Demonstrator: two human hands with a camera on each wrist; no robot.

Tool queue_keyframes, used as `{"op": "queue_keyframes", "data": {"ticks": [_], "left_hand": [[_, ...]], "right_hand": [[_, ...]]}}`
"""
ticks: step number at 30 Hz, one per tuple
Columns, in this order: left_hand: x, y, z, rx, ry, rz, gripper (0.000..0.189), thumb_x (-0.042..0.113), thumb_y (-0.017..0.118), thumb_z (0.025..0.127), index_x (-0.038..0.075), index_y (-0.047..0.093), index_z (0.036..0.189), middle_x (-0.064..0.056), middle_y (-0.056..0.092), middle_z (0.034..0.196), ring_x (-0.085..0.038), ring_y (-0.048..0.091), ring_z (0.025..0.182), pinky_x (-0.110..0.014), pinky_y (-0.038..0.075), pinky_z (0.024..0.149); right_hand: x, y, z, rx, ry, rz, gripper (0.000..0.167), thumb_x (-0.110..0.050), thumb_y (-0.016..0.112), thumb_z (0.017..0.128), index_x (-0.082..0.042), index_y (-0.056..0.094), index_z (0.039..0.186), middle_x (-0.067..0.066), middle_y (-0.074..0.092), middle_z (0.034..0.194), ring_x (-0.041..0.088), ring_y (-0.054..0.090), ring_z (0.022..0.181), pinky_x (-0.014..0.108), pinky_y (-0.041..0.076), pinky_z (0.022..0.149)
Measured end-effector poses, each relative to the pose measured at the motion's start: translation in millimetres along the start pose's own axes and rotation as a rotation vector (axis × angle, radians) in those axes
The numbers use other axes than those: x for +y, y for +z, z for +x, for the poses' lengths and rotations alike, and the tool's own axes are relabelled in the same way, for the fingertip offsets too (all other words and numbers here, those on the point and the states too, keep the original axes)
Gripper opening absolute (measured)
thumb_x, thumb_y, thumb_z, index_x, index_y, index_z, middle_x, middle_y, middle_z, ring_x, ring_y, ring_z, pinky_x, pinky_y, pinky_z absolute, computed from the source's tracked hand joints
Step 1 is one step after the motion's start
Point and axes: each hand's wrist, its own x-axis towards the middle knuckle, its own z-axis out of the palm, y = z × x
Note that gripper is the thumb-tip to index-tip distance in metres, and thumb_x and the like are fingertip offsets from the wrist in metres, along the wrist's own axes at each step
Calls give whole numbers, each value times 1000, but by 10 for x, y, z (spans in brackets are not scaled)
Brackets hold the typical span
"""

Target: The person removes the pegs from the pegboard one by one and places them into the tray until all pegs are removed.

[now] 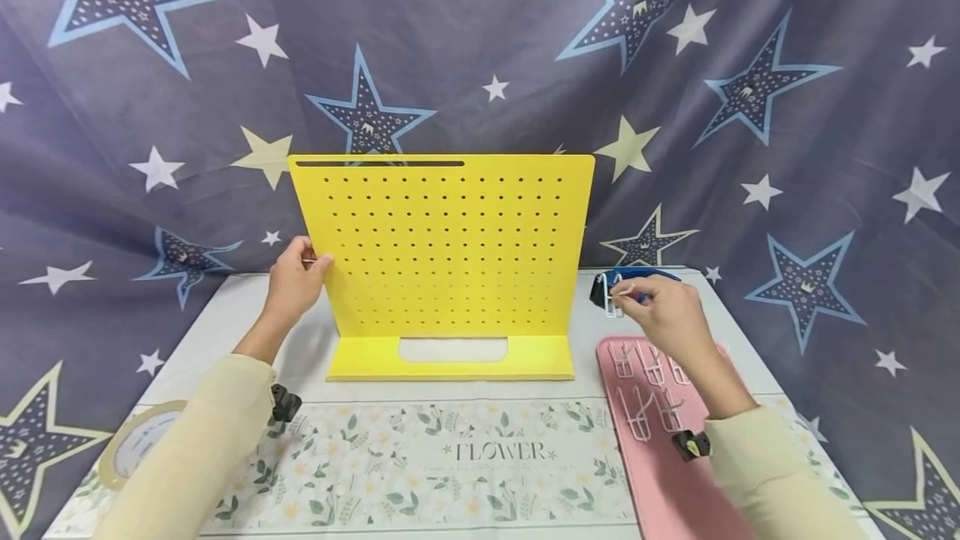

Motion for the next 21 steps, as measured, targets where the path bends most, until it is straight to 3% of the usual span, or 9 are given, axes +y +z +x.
{"op": "queue_keyframes", "data": {"ticks": [4,13,17,21], "left_hand": [[-6,-5,-8,8,-8,4,27,22,57,105,4,53,125,-19,65,123,-37,64,115,-50,54,95],[-31,-4,-12,2,-11,8,28,22,56,105,3,53,125,-20,65,124,-38,64,116,-51,52,96],[-18,-9,-5,2,-5,7,27,21,56,105,3,53,125,-20,65,123,-38,64,114,-50,53,95],[2,4,-1,2,4,7,27,21,55,106,3,53,126,-20,64,123,-38,64,114,-49,53,93]], "right_hand": [[186,-97,-115,-39,20,-28,7,-20,76,91,-17,81,97,7,78,89,-3,53,61,25,42,52],[610,-225,-407,-51,-8,-119,3,-20,78,87,-20,80,88,3,78,82,-10,56,63,27,46,57],[762,-277,-520,-78,32,-137,5,-20,78,85,-20,81,90,2,78,83,-14,55,63,28,45,58],[883,-319,-651,-139,84,-150,6,-22,77,87,-20,81,91,1,78,81,-7,61,65,31,46,61]]}}
